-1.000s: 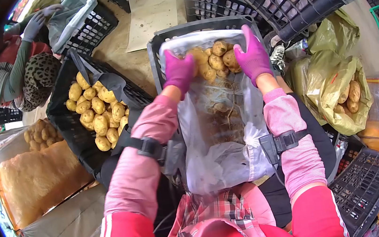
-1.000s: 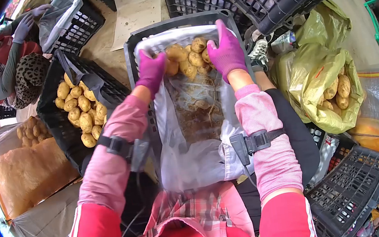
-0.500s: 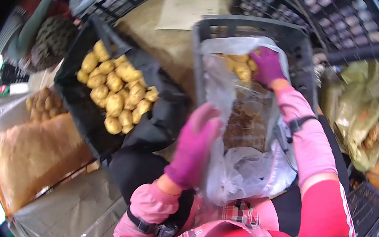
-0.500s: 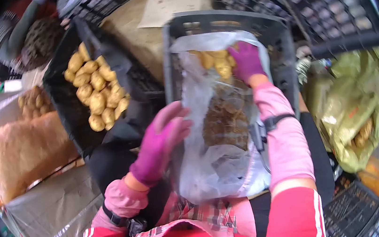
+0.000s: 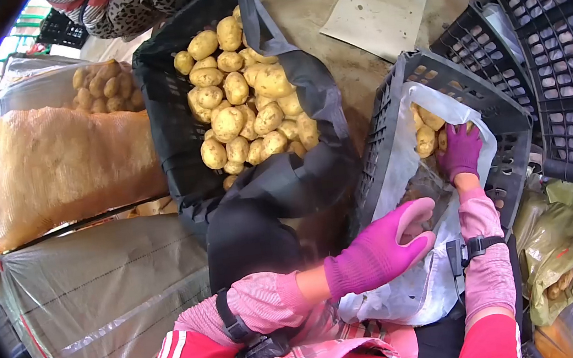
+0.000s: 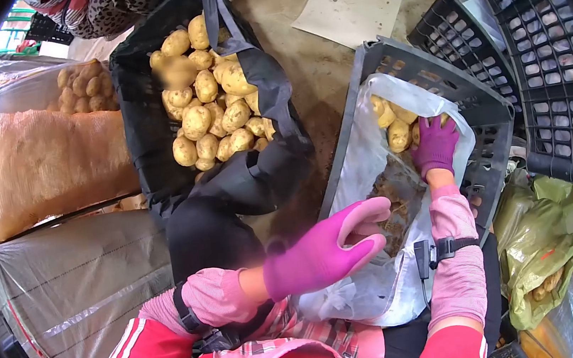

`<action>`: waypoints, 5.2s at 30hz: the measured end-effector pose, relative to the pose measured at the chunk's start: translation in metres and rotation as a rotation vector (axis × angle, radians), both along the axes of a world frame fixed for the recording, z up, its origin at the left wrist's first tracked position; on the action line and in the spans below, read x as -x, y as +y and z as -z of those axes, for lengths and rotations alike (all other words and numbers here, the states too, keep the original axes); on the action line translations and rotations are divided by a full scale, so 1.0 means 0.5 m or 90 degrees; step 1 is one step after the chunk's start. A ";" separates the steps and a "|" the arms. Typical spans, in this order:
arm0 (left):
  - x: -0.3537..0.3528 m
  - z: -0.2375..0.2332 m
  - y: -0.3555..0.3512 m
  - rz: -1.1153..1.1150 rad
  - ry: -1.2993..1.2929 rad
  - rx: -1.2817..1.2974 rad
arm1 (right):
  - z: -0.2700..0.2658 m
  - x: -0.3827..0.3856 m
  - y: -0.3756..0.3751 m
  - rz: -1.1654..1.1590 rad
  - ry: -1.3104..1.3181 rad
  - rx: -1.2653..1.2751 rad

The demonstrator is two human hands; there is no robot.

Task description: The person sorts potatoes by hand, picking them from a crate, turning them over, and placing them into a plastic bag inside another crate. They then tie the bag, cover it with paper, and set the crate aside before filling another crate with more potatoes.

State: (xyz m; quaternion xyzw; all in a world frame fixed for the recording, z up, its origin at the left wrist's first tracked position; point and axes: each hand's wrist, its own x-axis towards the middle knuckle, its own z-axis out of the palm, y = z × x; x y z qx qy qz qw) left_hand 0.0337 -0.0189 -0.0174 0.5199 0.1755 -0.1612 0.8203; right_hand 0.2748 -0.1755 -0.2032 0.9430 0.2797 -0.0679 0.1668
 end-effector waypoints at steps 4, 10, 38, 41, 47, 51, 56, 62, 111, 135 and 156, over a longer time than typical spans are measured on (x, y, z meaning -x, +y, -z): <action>0.000 0.010 0.000 0.005 -0.006 -0.005 | 0.012 -0.029 0.005 -0.019 0.023 0.021; -0.003 0.023 0.003 -0.031 -0.009 0.026 | -0.072 0.029 -0.028 -0.027 0.065 -0.295; -0.003 0.103 0.029 -0.002 -0.670 -0.359 | -0.476 0.434 -0.051 0.232 0.533 -1.278; 0.014 -0.008 0.024 0.148 -0.081 0.236 | -0.488 0.436 -0.047 0.208 0.486 -1.183; 0.024 -0.048 0.010 0.154 -0.183 0.152 | -0.498 0.441 -0.021 0.118 0.313 -0.976; 0.026 -0.051 0.021 0.150 -0.226 0.129 | -0.502 0.442 -0.023 0.152 0.328 -0.971; 0.039 -0.071 0.040 0.179 -0.187 0.154 | -0.523 0.462 -0.008 0.155 0.490 -1.259; 0.063 -0.092 0.055 0.178 -0.184 0.250 | -0.553 0.447 -0.019 0.171 0.465 -1.060; 0.198 -0.210 -0.142 0.007 -0.266 0.122 | -0.918 0.401 -0.652 0.165 -0.411 -1.038; 0.254 -0.250 -0.262 -0.101 -0.369 -0.159 | -0.576 0.699 -0.197 0.123 0.394 -1.338; 0.280 -0.218 -0.194 0.021 -0.269 0.110 | -0.565 0.690 -0.172 0.064 0.079 -1.004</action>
